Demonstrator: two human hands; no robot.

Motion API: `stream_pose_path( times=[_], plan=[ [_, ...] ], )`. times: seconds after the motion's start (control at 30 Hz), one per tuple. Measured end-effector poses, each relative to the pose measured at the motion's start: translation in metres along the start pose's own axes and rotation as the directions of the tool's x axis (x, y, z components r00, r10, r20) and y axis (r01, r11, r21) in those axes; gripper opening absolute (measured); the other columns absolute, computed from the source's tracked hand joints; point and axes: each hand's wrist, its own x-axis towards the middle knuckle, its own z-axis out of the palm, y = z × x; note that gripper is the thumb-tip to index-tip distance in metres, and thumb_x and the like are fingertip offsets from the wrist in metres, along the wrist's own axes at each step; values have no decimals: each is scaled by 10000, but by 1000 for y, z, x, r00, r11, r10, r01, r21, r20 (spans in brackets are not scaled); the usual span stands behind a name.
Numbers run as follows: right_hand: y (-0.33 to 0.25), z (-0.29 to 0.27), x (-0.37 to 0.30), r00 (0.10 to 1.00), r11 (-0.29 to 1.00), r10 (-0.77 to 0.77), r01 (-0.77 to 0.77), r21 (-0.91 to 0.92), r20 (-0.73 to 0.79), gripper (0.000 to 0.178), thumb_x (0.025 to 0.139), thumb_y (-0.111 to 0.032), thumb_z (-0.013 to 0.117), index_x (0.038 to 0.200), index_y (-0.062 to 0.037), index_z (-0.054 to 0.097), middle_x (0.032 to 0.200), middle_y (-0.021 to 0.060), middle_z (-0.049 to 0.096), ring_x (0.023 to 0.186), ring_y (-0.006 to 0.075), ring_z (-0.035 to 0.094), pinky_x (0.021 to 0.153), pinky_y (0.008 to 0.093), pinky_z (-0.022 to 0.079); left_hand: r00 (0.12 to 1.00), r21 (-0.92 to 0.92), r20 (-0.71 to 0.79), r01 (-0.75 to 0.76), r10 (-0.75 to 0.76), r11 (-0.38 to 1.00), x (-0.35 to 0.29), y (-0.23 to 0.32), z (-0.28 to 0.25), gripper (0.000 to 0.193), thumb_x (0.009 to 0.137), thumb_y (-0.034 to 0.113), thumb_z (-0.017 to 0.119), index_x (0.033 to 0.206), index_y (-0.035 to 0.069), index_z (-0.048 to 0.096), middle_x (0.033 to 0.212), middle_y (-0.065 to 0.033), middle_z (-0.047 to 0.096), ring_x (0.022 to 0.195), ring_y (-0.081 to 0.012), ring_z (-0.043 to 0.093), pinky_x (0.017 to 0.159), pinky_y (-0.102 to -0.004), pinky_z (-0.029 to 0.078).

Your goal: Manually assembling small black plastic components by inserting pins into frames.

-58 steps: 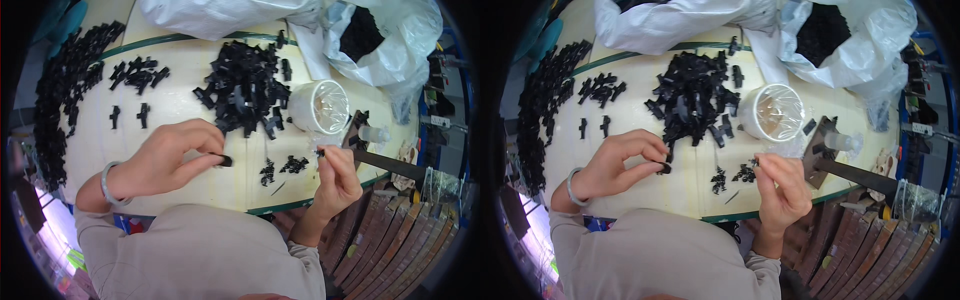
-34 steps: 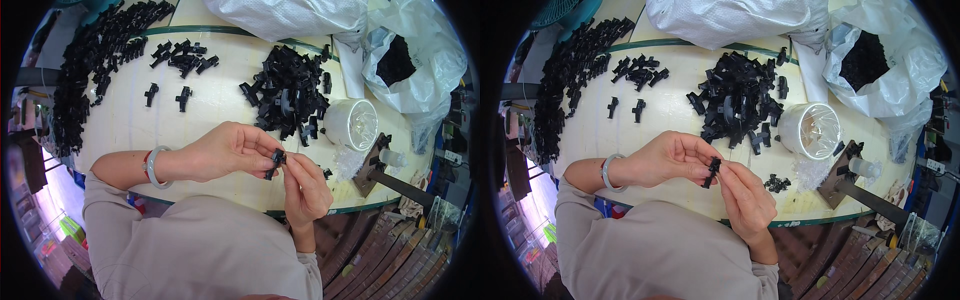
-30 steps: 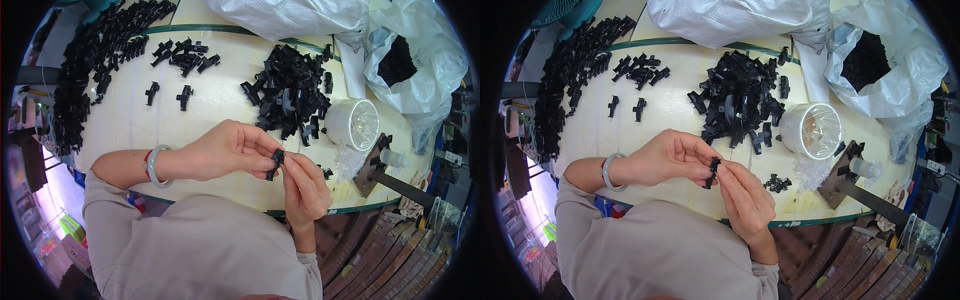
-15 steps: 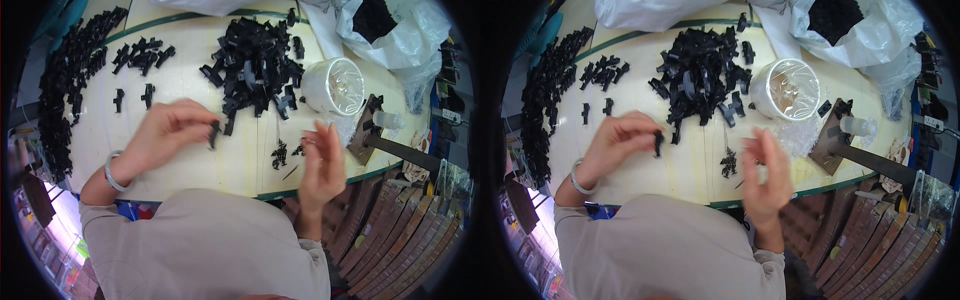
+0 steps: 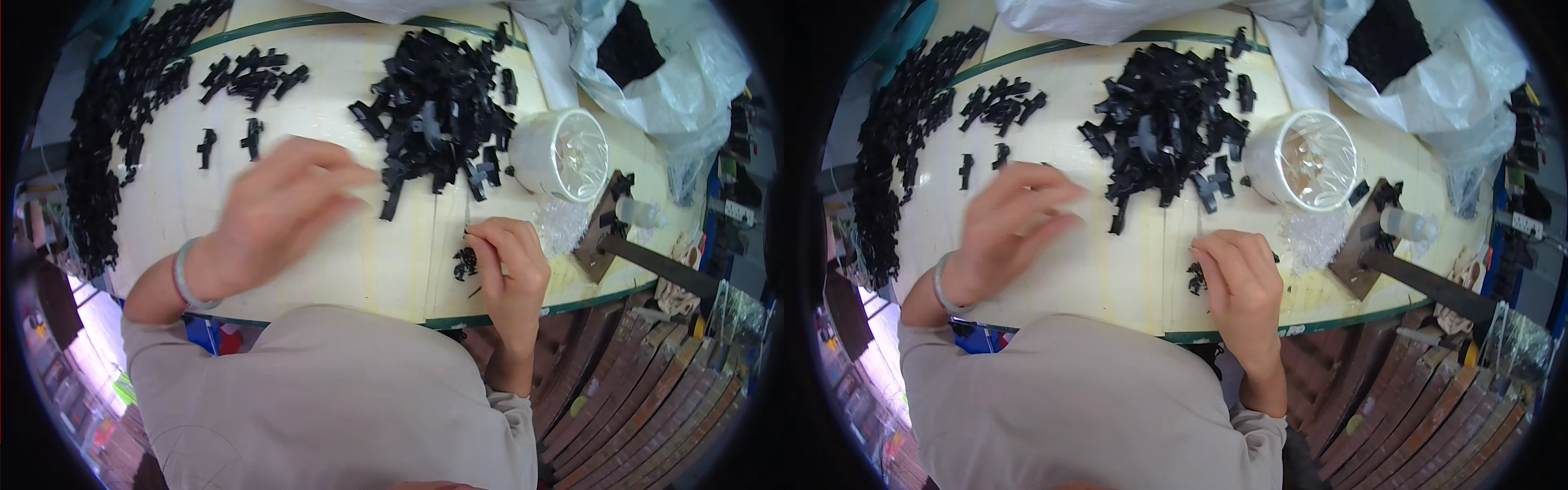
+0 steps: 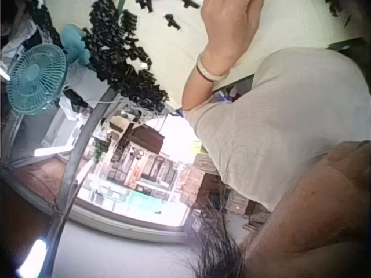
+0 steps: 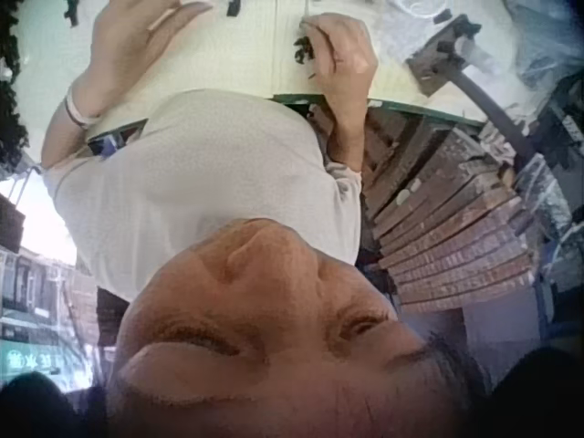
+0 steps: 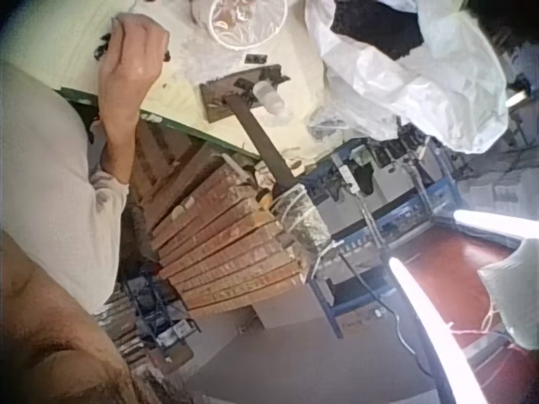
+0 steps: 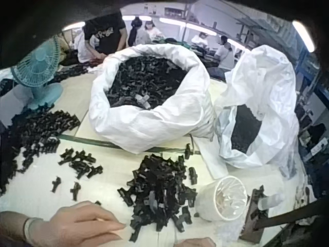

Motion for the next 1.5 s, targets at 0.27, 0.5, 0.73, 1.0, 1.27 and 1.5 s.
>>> stream_pose_path(
  times=[0.27, 0.5, 0.73, 1.0, 1.27, 1.5],
  plan=[
    [-20, 4, -6, 861, 25, 405, -348, 937, 309, 85, 843, 35, 605, 925, 41, 629, 901, 75, 593, 663, 82, 510, 571, 202, 418, 984, -561, 178, 86, 19, 823, 23, 17, 48, 195, 764, 118, 743, 924, 25, 683, 790, -73, 655, 680, -164, 612, 611, -264, 496],
    [-27, 7, -8, 991, 845, 20, 53, 532, -130, 270, 694, 94, 711, 952, 30, 665, 865, 144, 647, 737, 207, 635, 611, 259, 513, 684, -640, 715, 724, -146, 258, 17, 15, 28, 195, 880, 175, 644, 962, 0, 672, 799, -25, 666, 705, -60, 596, 622, -216, 499],
    [-33, 8, -2, 989, 917, -126, 148, 372, -82, 244, 683, 92, 711, 919, 61, 660, 857, 163, 650, 717, 223, 639, 594, 279, 518, 609, -524, 774, 771, -175, 362, 11, 15, 20, 216, 905, 188, 612, 1004, 2, 660, 833, -31, 658, 726, -55, 594, 614, -213, 497],
    [-15, -17, -4, 925, 976, 77, 7, 219, -373, 255, 662, 140, 697, 894, 37, 673, 839, 138, 657, 715, 218, 614, 627, 274, 488, 996, 4, -70, -55, 55, 998, 30, -1, 17, 253, 692, 91, 768, 883, 11, 623, 887, -97, 586, 770, -256, 570, 649, -326, 466],
    [27, -43, 24, 811, 985, -11, -93, -147, -585, 232, 699, 119, 702, 904, 13, 681, 854, 110, 659, 674, 178, 572, 540, 250, 447, 998, 48, -4, -61, 61, 997, 27, 0, 22, 195, 640, -11, 733, 755, 24, 579, 876, -91, 558, 771, -247, 548, 643, -319, 454],
    [41, -42, 32, 878, 966, -80, -48, -254, -472, 223, 693, 74, 716, 902, 1, 686, 869, 92, 663, 682, 205, 572, 601, 283, 462, 853, -581, 463, 499, -243, 643, 34, 4, 6, 120, 684, -63, 748, 707, -16, 640, 1033, -150, 610, 818, -135, 637, 729, -242, 555]
  ],
)
